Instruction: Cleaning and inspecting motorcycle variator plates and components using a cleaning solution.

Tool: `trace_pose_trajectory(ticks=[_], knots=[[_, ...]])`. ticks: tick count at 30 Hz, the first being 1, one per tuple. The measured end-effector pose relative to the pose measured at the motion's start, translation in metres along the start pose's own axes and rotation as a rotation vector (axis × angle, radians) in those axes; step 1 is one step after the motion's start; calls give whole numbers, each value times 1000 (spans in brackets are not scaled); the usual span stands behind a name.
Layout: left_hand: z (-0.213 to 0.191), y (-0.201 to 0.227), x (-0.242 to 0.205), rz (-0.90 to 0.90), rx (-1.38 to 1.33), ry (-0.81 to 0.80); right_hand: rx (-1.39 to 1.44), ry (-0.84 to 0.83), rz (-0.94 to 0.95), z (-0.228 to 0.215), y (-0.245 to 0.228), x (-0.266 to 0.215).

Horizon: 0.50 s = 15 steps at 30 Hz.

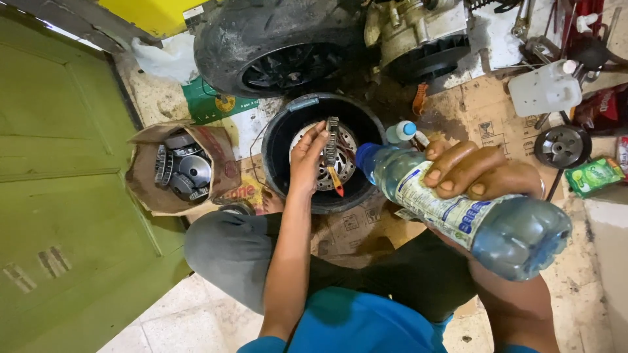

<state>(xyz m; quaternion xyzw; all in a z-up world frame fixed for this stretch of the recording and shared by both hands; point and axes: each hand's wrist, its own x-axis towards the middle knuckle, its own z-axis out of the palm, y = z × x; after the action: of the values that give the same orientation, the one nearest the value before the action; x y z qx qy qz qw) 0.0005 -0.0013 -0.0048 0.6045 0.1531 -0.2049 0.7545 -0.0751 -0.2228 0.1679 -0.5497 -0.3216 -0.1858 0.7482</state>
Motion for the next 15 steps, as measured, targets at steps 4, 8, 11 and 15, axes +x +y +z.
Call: trace_pose_trajectory(ticks=[4,8,11,15], knots=[[2,3,-2,2,-15,10,-18,-56,10,-5,0,-2],[5,15,-9,-20,135,63,33,-190,10,-14,7,-2],[5,18,-12,-29,181,79,67,-326,51,-20,7,1],[3,7,-5,91,105,20,151,-210,24,-10,13,-1]])
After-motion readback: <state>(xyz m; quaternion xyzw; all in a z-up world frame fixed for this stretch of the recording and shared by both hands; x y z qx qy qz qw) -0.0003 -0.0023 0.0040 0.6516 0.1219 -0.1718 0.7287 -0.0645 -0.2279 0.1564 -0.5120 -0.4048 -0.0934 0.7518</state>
